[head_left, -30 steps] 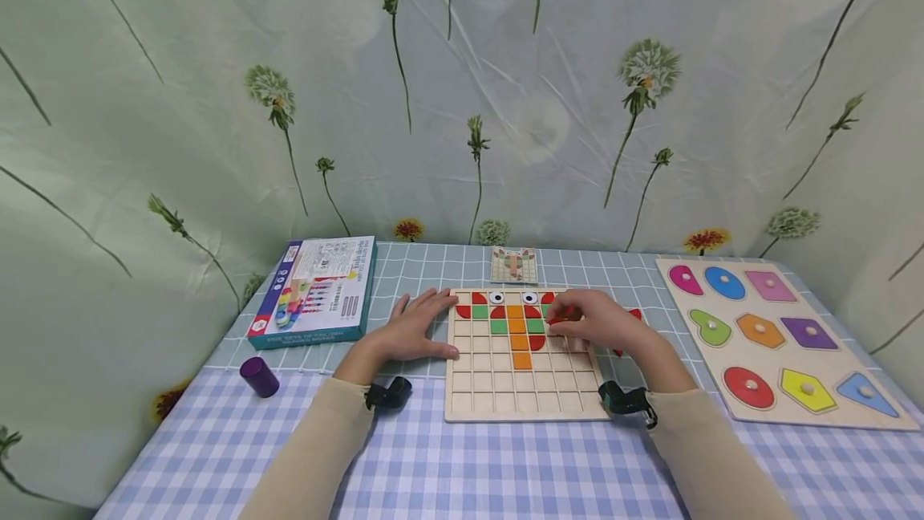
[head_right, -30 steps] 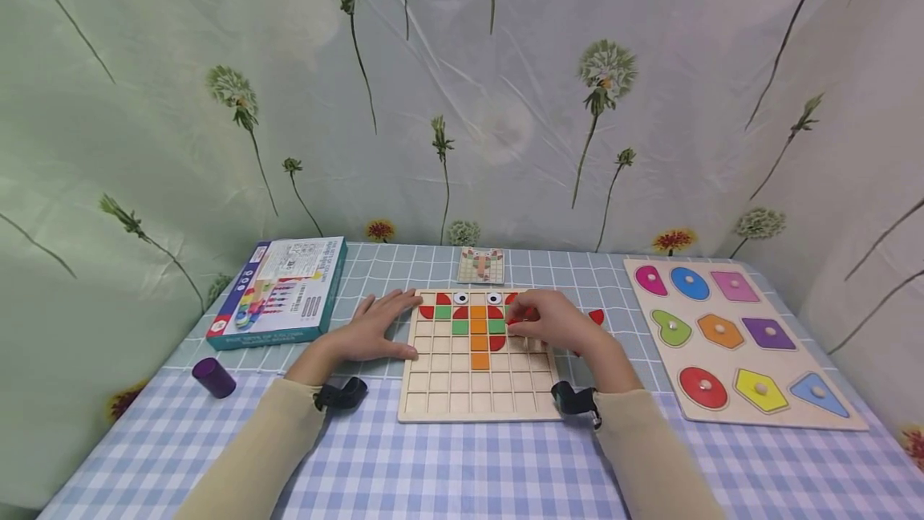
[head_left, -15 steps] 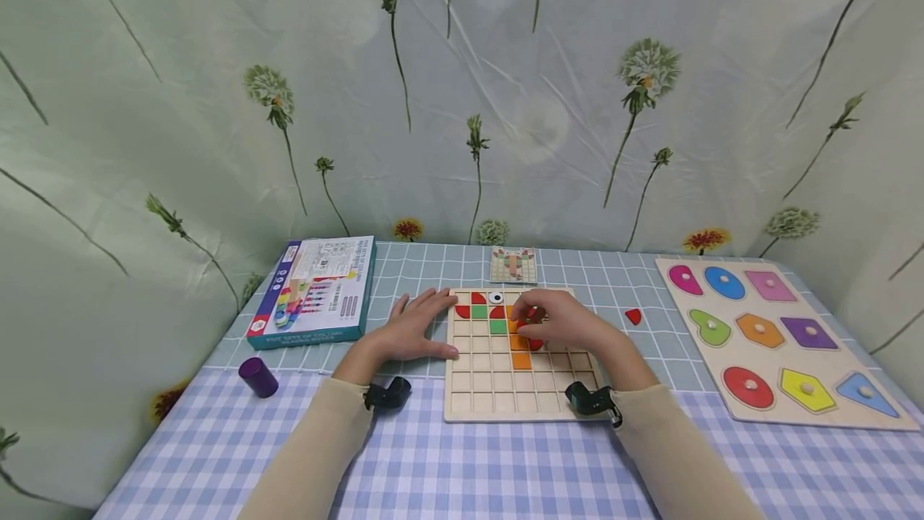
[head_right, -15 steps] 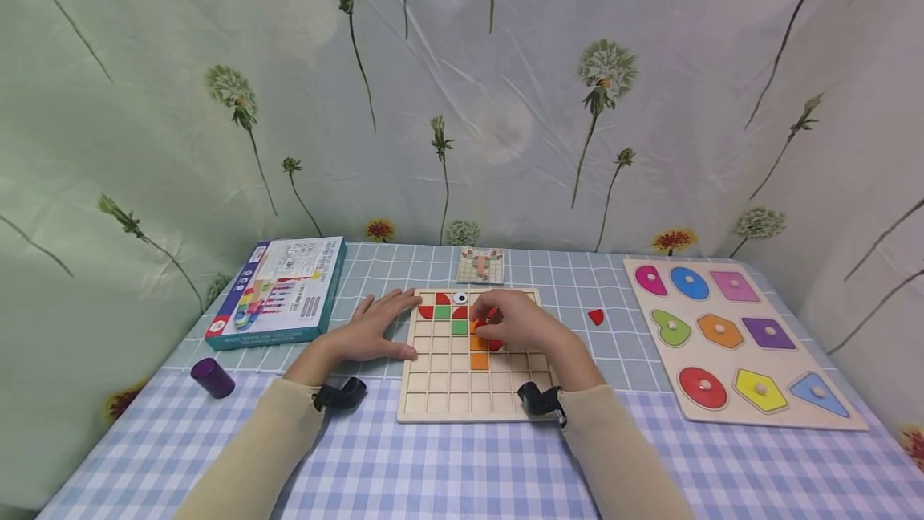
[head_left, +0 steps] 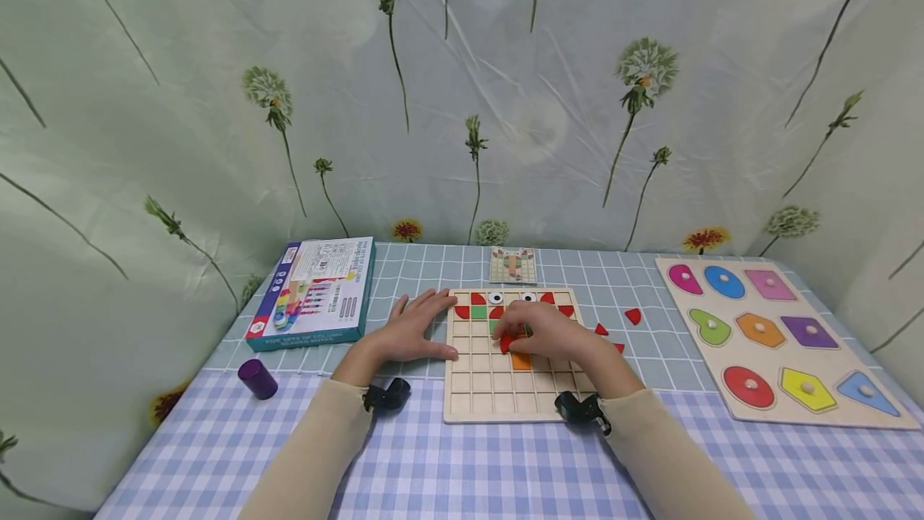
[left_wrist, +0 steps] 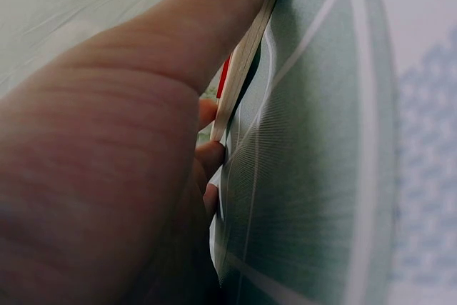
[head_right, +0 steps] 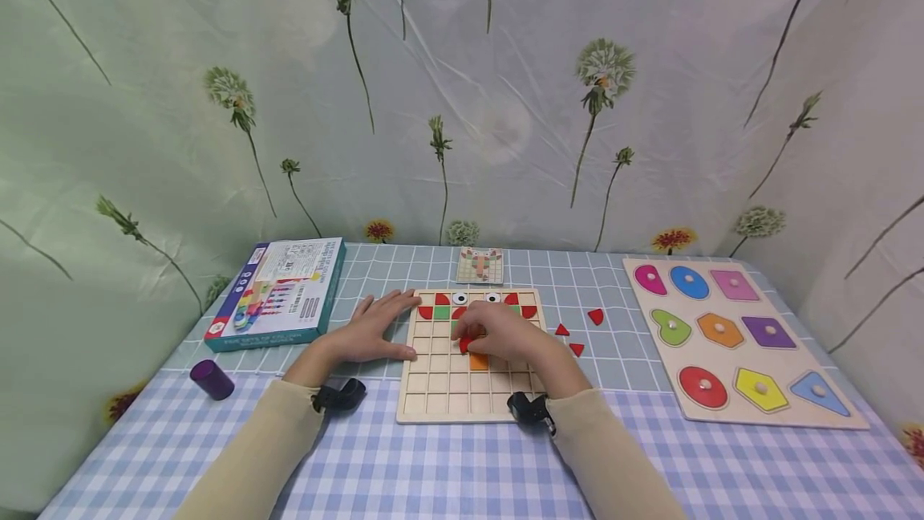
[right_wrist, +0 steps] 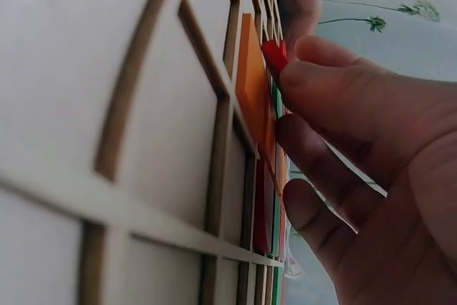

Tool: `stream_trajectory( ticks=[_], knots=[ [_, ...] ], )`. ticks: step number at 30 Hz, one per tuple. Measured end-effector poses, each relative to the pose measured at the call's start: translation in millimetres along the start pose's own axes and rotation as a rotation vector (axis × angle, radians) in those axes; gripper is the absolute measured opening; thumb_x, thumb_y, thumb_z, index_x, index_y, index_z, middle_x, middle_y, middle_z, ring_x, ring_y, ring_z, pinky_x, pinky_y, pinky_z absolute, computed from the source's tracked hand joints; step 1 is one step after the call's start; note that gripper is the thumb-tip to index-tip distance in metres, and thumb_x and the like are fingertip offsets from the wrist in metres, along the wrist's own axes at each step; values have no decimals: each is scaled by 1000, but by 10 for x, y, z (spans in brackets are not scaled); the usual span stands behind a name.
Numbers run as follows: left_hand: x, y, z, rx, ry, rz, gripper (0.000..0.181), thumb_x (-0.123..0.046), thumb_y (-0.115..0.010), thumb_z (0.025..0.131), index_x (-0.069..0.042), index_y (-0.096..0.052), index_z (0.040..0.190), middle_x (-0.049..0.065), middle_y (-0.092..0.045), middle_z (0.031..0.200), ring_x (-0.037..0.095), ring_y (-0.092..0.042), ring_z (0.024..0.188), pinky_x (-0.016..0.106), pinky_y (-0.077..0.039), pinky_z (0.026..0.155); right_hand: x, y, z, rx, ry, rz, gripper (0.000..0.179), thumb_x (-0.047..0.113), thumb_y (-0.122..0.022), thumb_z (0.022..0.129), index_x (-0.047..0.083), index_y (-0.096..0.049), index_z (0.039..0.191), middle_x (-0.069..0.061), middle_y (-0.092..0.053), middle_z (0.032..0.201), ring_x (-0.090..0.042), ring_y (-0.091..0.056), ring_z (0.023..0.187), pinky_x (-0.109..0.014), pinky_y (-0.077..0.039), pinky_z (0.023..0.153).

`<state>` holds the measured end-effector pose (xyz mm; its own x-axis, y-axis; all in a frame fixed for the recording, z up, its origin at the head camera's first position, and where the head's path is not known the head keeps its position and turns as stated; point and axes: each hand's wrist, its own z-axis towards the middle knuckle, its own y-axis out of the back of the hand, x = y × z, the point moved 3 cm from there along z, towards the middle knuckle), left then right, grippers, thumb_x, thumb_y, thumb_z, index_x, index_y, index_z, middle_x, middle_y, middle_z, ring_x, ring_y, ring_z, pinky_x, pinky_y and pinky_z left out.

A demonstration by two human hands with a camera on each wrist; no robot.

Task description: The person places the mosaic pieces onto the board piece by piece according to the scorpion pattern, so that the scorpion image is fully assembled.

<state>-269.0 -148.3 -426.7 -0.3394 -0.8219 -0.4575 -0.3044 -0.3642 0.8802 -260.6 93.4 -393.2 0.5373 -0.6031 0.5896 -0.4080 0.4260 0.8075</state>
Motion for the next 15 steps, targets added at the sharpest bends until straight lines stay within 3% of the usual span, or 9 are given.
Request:
stream_trajectory(
  ticks=[6, 15],
  knots=[
    [8, -3, 3, 1, -3, -1, 95, -61, -74, 80, -24, -32, 157, 0, -21, 168, 27, -8, 158, 62, 4, 124, -8, -2, -11, -34, -46, 7, 20, 11, -72, 91, 18, -74, 110, 1, -63, 103, -16, -54, 90, -28, -50, 79],
    [9, -1, 7, 1, 1, -6, 95, -61, -74, 80, -25, -32, 157, 0, -21, 168, 26, -7, 158, 62, 4, 124, -26, -49, 3, -75, -124, -10, 8, 20, -75, 90, 18, -70, 95, 4, -59, 82, -12, -53, 79, -27, -48, 73]
  ],
)
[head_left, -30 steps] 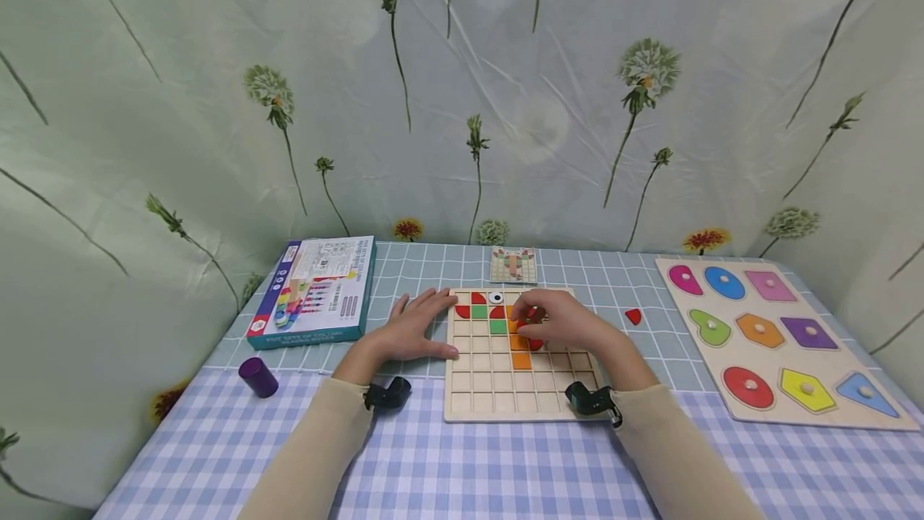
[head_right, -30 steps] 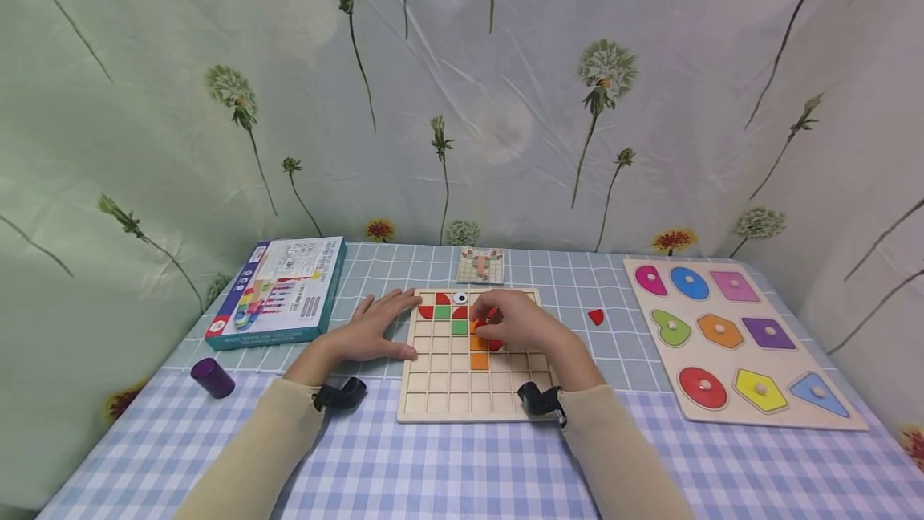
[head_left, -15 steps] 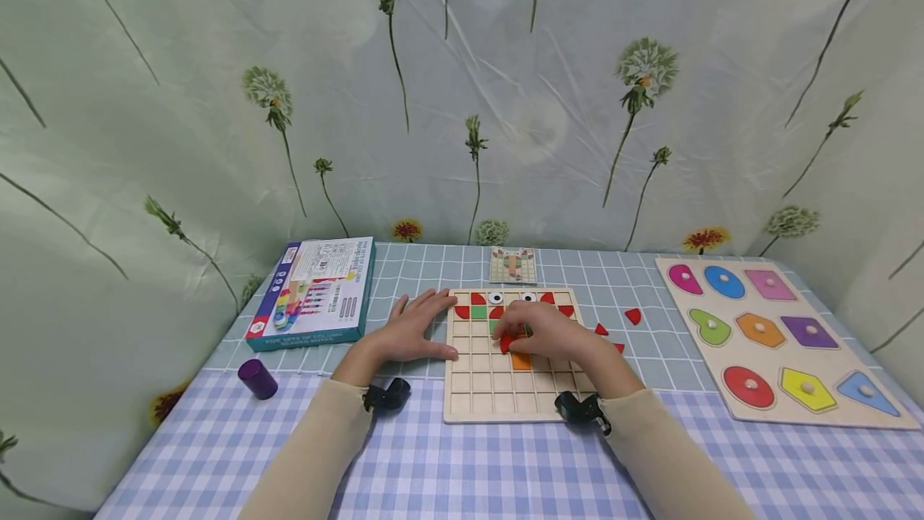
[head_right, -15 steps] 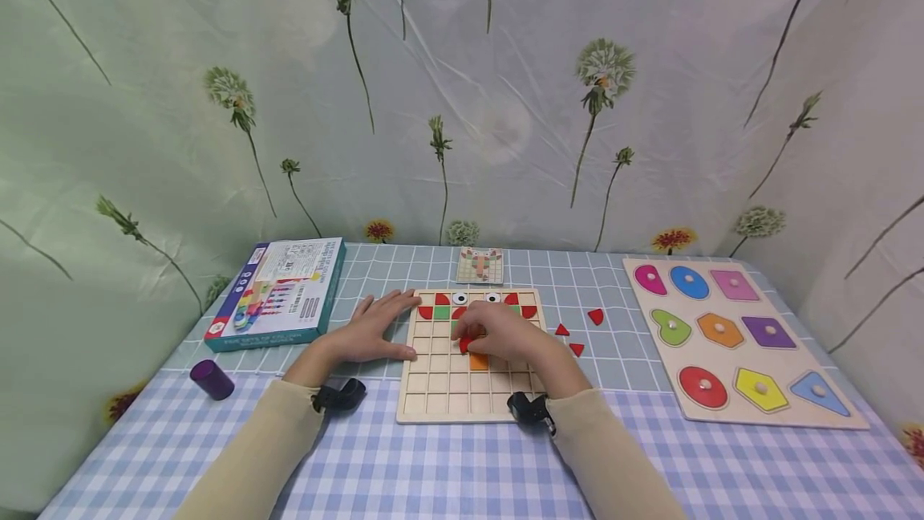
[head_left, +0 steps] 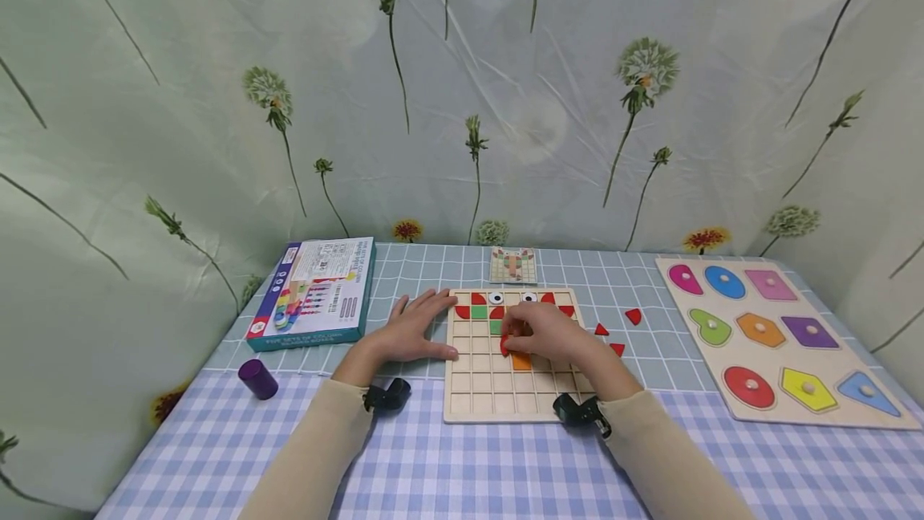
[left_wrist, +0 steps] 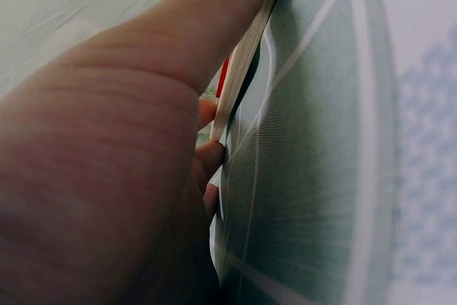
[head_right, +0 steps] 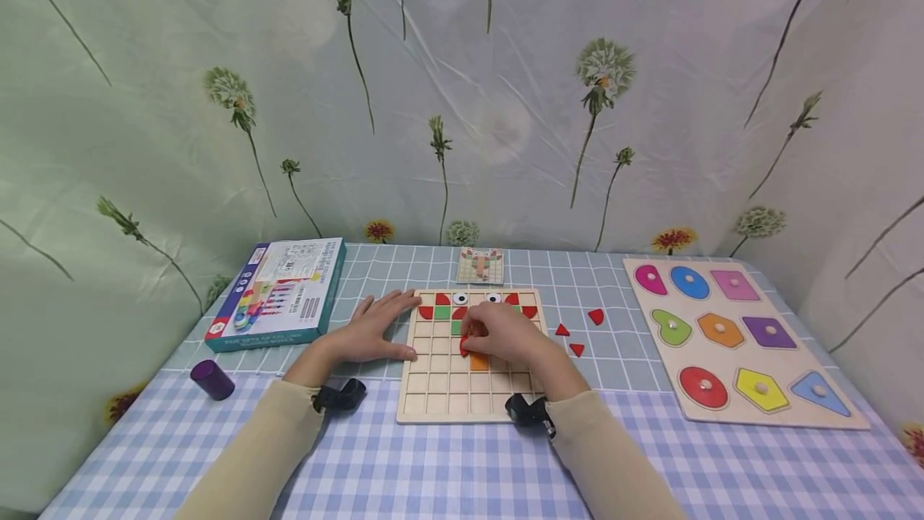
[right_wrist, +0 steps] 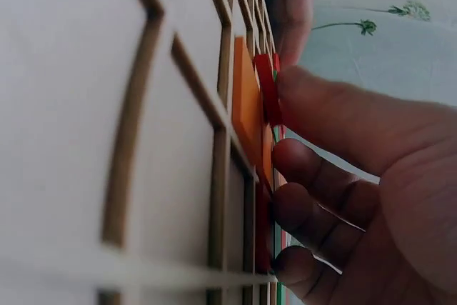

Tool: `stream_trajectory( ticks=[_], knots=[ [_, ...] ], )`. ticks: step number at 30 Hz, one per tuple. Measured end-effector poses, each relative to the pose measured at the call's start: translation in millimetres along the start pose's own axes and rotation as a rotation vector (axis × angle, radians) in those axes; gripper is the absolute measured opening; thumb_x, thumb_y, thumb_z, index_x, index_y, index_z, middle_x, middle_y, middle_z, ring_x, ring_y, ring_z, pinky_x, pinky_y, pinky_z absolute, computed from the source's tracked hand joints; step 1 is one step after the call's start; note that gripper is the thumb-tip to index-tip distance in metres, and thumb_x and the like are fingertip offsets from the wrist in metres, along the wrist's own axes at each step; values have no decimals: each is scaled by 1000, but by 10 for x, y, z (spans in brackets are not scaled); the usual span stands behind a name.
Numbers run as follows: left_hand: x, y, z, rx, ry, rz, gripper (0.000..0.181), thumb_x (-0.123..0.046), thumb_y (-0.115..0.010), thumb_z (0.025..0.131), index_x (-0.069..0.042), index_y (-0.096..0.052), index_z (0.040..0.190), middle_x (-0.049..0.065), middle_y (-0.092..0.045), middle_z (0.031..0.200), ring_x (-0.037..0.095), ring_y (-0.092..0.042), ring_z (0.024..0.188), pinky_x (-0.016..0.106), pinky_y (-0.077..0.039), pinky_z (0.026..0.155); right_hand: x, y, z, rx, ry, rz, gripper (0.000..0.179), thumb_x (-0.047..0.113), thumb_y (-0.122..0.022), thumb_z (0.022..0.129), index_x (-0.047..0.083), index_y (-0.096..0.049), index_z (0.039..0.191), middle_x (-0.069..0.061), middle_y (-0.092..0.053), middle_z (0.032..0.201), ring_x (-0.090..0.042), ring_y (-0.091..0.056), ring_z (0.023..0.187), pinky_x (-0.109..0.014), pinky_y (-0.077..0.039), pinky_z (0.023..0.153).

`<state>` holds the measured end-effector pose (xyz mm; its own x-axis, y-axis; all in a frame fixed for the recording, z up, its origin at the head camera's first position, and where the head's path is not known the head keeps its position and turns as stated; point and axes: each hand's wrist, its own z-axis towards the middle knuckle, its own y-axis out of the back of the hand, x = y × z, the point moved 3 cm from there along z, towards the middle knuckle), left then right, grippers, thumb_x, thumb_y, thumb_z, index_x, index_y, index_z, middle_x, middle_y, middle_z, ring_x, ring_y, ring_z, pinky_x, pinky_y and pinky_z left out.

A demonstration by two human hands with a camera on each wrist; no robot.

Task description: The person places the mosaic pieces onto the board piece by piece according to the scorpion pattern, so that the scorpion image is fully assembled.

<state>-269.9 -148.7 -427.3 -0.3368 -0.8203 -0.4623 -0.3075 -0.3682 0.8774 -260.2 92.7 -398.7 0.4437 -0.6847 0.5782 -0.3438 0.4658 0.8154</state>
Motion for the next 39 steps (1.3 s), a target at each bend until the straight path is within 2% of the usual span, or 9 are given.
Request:
stream_trajectory(
  ticks=[4, 11, 16, 24, 32, 39],
  knots=[
    [2, -1, -2, -2, -1, -1, 94, -60, -74, 80, -25, -32, 157, 0, -22, 168, 26, -8, 158, 62, 4, 124, 20, -36, 7, -8, 26, -8, 8, 19, -73, 92, 19, -71, 100, 6, -64, 88, -11, -54, 82, -28, -50, 78],
    [14, 0, -7, -11, -5, 3, 94, -60, -74, 81, -24, -33, 157, 0, -22, 168, 27, -8, 158, 62, 3, 124, 55, -67, 14, -25, 67, -43, 10, 17, -70, 94, 20, -72, 103, 6, -69, 104, -13, -59, 97, -36, -53, 92],
    [17, 3, -7, -13, -6, 5, 94, -60, -74, 81, -24, -32, 157, 0, -21, 168, 27, -8, 158, 62, 3, 124, 48, -71, 18, -33, 44, -11, 11, 18, -71, 93, 19, -72, 104, 5, -67, 103, -13, -58, 95, -34, -53, 89],
    [19, -5, 1, -7, -5, 6, 94, -61, -73, 81, -25, -32, 157, -1, -21, 168, 26, -7, 158, 62, 4, 124, 32, -67, 3, -32, 25, 10, 15, 21, -75, 91, 19, -74, 106, 4, -63, 99, -11, -52, 85, -26, -48, 77],
    [20, -9, 5, -6, -6, 3, 95, -61, -74, 80, -24, -32, 157, -1, -21, 168, 25, -7, 158, 62, 4, 124, 13, -71, -3, -35, 41, 21, 7, 20, -74, 91, 19, -73, 98, 5, -64, 98, -12, -54, 89, -30, -50, 82],
    [13, -9, -3, -5, 7, -3, 95, -62, -74, 80, -26, -32, 157, -1, -21, 168, 26, -7, 158, 62, 4, 124, 31, -49, -4, -28, 25, 8, 4, 21, -74, 91, 18, -75, 94, 6, -61, 92, -11, -52, 84, -26, -48, 77]
  ],
)
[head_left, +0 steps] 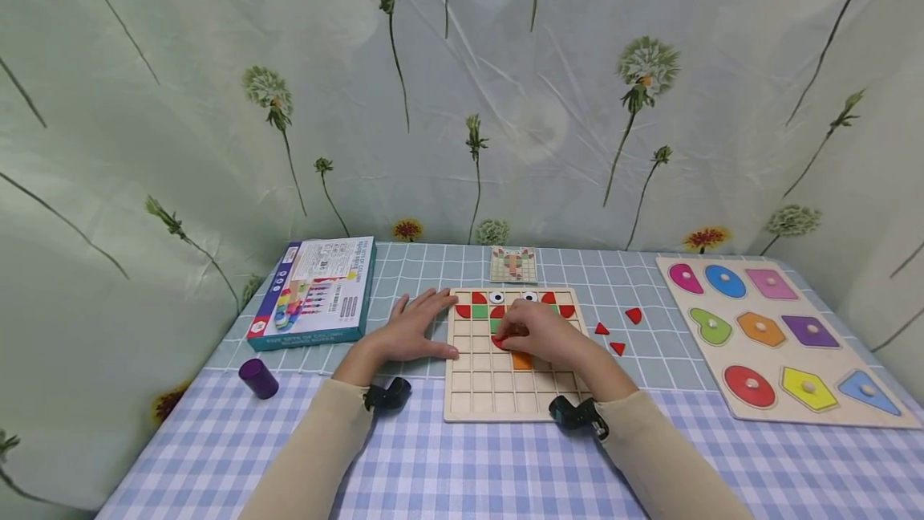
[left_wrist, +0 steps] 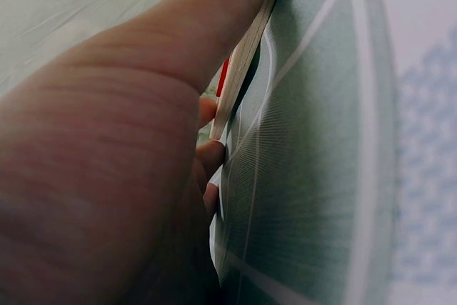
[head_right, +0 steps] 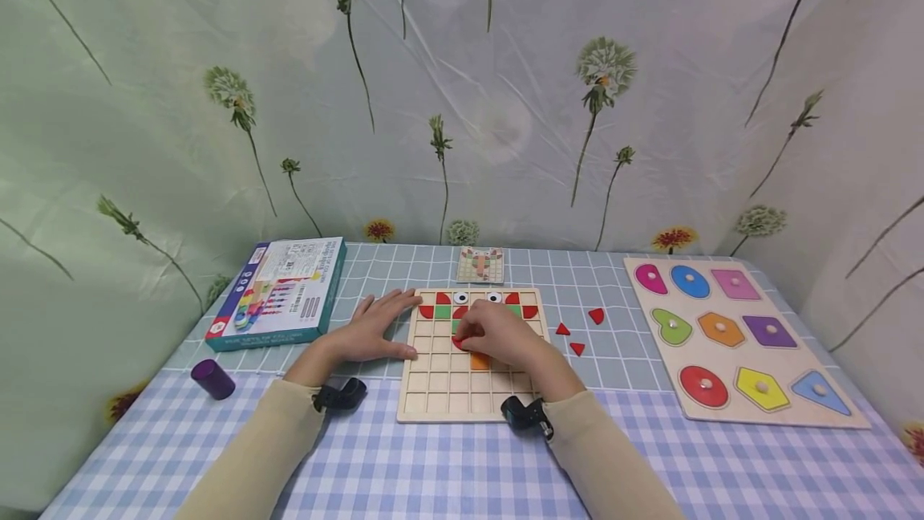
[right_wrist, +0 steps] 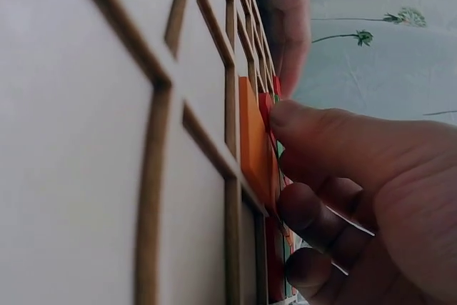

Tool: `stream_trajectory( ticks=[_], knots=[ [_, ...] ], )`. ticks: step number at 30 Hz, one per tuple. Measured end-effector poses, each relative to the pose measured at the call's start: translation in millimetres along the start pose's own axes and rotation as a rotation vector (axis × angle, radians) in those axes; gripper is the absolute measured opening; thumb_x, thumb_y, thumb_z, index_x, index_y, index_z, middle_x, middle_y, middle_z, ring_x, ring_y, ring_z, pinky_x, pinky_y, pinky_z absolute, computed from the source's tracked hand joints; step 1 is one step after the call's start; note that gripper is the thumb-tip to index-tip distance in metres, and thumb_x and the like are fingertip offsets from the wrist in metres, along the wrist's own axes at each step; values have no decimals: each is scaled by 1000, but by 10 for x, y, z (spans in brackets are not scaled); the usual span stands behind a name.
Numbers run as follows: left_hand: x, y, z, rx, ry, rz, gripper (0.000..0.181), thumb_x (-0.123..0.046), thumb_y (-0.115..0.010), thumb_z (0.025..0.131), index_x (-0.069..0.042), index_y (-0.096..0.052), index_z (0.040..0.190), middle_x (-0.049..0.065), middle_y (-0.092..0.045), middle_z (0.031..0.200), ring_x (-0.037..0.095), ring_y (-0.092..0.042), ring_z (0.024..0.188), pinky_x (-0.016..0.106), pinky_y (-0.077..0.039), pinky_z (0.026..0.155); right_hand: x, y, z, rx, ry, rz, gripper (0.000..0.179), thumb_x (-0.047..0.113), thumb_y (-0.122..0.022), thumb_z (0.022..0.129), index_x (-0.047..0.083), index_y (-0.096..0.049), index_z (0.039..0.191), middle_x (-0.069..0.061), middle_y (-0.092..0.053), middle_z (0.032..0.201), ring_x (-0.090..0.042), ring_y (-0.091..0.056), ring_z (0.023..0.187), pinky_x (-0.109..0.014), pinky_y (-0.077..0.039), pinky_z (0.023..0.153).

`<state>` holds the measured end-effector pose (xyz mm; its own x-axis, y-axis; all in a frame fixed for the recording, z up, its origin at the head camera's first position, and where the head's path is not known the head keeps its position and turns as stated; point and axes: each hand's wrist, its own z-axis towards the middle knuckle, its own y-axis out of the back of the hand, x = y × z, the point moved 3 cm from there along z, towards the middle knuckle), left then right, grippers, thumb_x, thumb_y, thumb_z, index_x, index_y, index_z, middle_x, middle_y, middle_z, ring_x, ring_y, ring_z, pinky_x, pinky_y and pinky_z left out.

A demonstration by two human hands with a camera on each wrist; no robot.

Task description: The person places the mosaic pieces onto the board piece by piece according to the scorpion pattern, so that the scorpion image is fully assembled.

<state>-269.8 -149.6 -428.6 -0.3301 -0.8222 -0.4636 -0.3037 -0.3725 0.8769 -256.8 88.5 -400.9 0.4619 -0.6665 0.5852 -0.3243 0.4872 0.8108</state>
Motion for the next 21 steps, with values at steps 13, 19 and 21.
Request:
stream_trajectory(
  ticks=[13, 19, 21],
  knots=[
    [10, -17, 12, -11, -12, 4, 95, -61, -75, 79, -25, -34, 156, 2, -22, 168, 27, -8, 158, 63, 4, 124, -153, 346, -103, -59, -33, -45, 12, 19, -69, 94, 14, -74, 104, 1, -68, 101, -14, -55, 86, -31, -50, 78],
    [32, -23, 24, -14, -6, 7, 96, -62, -75, 79, -25, -33, 157, 0, -22, 168, 26, -8, 158, 62, 4, 124, -330, 581, -218, -56, -121, -24, 19, 19, -67, 96, 13, -73, 112, -3, -70, 107, -19, -58, 90, -32, -52, 78],
    [29, -21, 23, -11, -2, 0, 96, -62, -75, 79, -25, -32, 157, -1, -21, 168, 26, -7, 158, 62, 5, 124, -383, 654, -261, -56, -141, -9, 21, 19, -66, 96, 12, -72, 115, -5, -70, 108, -19, -60, 90, -30, -53, 75]
  ],
)
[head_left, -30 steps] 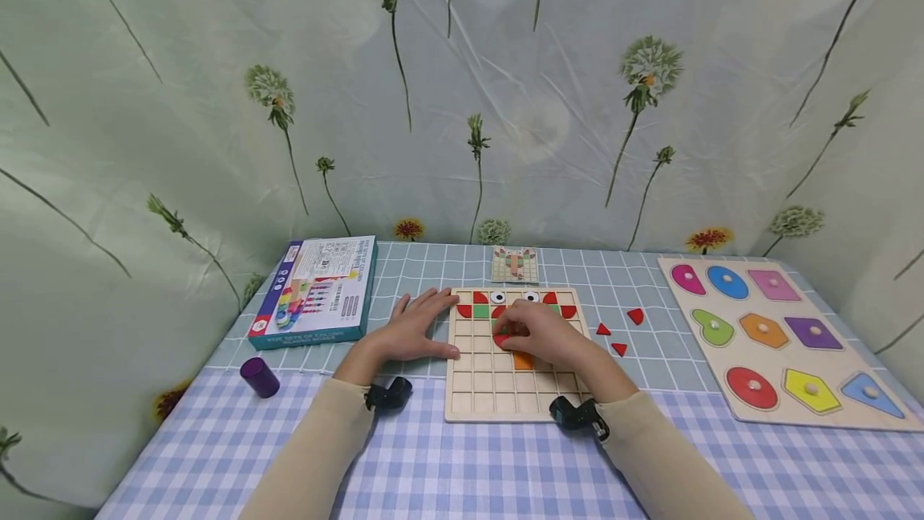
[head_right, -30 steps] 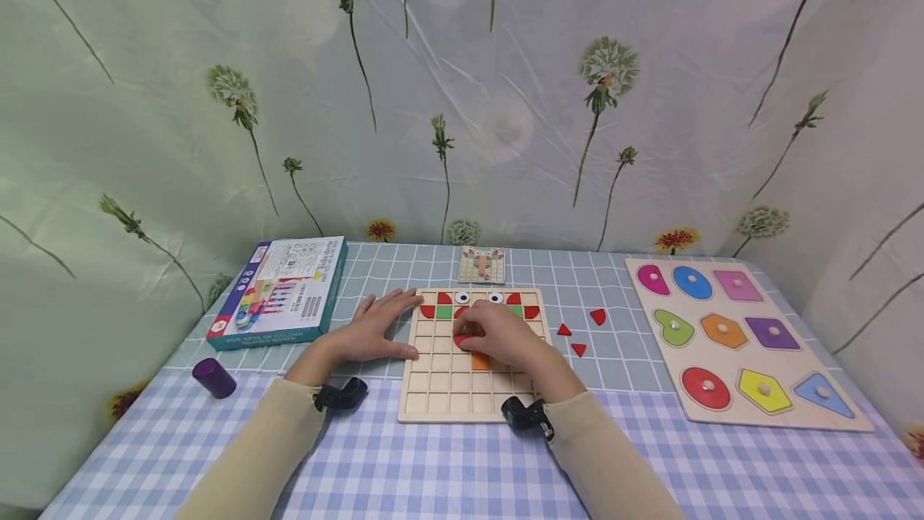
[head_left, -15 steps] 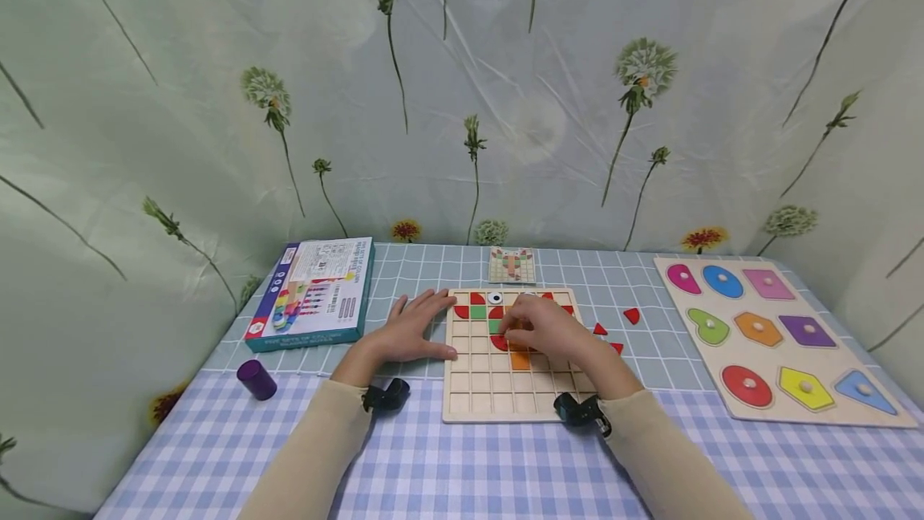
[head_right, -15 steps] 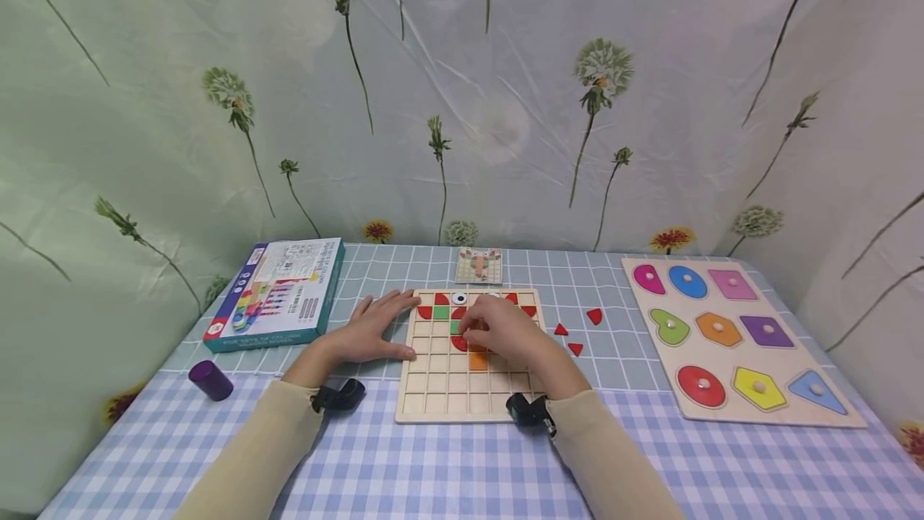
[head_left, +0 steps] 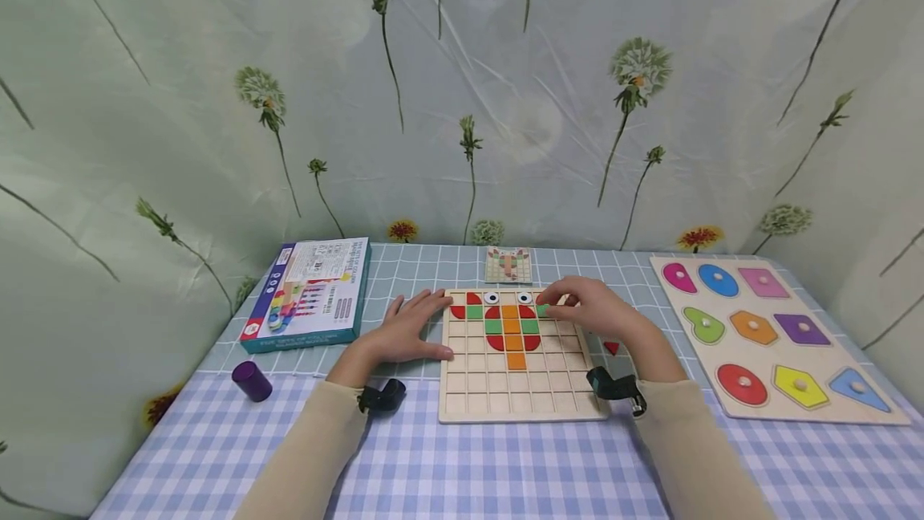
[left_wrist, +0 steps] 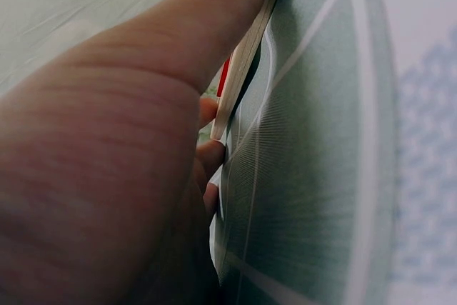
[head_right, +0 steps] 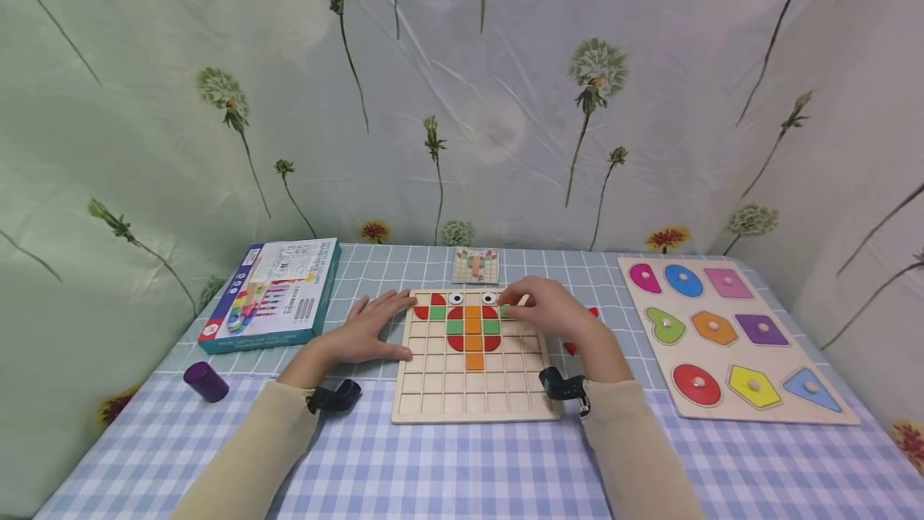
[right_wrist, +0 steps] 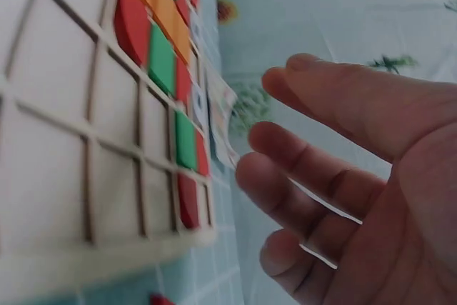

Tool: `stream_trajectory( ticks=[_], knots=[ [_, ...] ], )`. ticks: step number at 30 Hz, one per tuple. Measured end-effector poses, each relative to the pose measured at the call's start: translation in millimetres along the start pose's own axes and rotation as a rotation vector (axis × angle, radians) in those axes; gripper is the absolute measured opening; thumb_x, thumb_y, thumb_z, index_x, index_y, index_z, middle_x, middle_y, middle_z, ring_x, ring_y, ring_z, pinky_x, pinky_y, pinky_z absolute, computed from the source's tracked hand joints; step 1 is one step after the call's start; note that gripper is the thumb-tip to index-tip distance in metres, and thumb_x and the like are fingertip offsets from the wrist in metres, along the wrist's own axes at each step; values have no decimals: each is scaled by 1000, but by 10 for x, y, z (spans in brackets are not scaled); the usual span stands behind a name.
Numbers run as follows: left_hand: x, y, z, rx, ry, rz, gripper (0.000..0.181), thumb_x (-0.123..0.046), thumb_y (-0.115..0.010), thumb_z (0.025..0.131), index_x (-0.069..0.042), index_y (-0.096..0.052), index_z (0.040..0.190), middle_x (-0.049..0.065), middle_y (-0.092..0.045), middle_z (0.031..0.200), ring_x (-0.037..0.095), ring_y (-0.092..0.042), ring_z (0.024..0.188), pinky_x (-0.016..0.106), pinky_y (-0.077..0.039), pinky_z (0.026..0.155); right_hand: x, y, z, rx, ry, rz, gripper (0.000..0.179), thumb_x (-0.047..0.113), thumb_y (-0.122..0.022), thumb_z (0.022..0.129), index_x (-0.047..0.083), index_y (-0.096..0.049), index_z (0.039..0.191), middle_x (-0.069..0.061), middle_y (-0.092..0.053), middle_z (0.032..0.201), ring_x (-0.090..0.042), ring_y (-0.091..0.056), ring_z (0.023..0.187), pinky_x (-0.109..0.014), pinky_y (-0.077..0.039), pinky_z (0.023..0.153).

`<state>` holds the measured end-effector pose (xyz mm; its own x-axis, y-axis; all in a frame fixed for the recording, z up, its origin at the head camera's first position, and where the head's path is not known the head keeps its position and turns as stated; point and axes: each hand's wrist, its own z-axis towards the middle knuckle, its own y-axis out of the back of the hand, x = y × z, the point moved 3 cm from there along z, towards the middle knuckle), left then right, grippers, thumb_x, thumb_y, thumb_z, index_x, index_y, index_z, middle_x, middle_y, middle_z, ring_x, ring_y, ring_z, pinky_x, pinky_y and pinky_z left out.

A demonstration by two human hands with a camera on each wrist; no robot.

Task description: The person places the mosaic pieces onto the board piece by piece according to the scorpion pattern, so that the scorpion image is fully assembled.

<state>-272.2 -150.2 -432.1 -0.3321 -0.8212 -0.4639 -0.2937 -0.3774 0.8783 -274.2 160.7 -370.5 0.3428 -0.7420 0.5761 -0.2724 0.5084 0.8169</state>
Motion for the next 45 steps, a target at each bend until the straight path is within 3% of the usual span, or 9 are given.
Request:
stream_trajectory(
  ticks=[4, 15, 27, 36, 45],
  knots=[
    [-1, 8, -12, 7, 7, -6, 96, -62, -75, 79, -26, -32, 157, -1, -21, 168, 25, -6, 159, 61, 6, 124, -119, 114, -48, -11, -44, 17, 24, 19, -66, 96, 11, -71, 118, -9, -69, 110, -21, -59, 89, -27, -53, 69],
    [-14, 11, -15, 6, -2, -6, 96, -61, -75, 79, -25, -33, 157, 0, -22, 168, 26, -7, 158, 62, 5, 124, -492, 338, -236, -38, -120, 17, 33, 20, -66, 95, 8, -66, 126, -19, -62, 122, -25, -59, 96, -29, -56, 75],
    [-22, 17, -15, 12, -10, 1, 95, -62, -74, 79, -25, -33, 157, 2, -21, 169, 28, -8, 158, 62, 4, 124, -909, 353, -309, -27, -233, -58, 41, 14, -71, 89, 6, -63, 128, -29, -56, 126, -42, -55, 111, -48, -58, 87],
    [-29, 20, -39, 4, -7, 0, 95, -60, -75, 80, -24, -34, 157, 2, -22, 168, 28, -8, 158, 62, 4, 124, -1022, 289, -316, 1, -258, -53, 44, 4, -74, 82, 2, -64, 125, -29, -58, 124, -42, -53, 110, -55, -53, 95],
    [-26, 21, -24, 3, -11, 5, 95, -62, -75, 79, -25, -33, 157, 1, -21, 169, 28, -8, 158, 62, 3, 124, -979, 279, -318, -30, -250, -38, 30, 9, -76, 84, 0, -66, 111, -18, -65, 104, -31, -56, 97, -47, -55, 89]
  ],
)
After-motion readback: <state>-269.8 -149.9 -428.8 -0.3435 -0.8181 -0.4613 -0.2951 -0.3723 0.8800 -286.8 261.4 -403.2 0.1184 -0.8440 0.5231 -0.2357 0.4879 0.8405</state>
